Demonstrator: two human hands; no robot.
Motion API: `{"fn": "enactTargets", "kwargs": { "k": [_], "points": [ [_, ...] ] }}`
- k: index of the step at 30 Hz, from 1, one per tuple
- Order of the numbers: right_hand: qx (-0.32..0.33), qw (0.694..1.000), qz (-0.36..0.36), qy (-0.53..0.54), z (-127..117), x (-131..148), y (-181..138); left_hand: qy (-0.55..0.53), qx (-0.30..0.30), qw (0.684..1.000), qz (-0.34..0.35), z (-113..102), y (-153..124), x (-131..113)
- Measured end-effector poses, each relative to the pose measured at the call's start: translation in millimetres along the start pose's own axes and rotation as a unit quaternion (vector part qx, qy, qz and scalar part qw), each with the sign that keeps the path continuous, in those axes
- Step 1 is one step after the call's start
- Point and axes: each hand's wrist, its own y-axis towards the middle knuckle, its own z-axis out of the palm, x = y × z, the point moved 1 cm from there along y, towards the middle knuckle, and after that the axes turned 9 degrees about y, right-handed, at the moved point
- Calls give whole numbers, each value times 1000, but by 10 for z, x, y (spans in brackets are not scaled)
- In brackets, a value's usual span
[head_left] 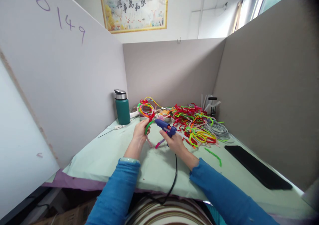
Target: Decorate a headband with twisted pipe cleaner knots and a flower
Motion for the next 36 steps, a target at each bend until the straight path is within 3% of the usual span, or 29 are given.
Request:
{"fn": "enactTargets", "kwargs": {
  "k": [36],
  "points": [
    [6,1000,-12,-6,8,41,-10,6,-11,1000,-5,-9,12,8]
  ]
}}
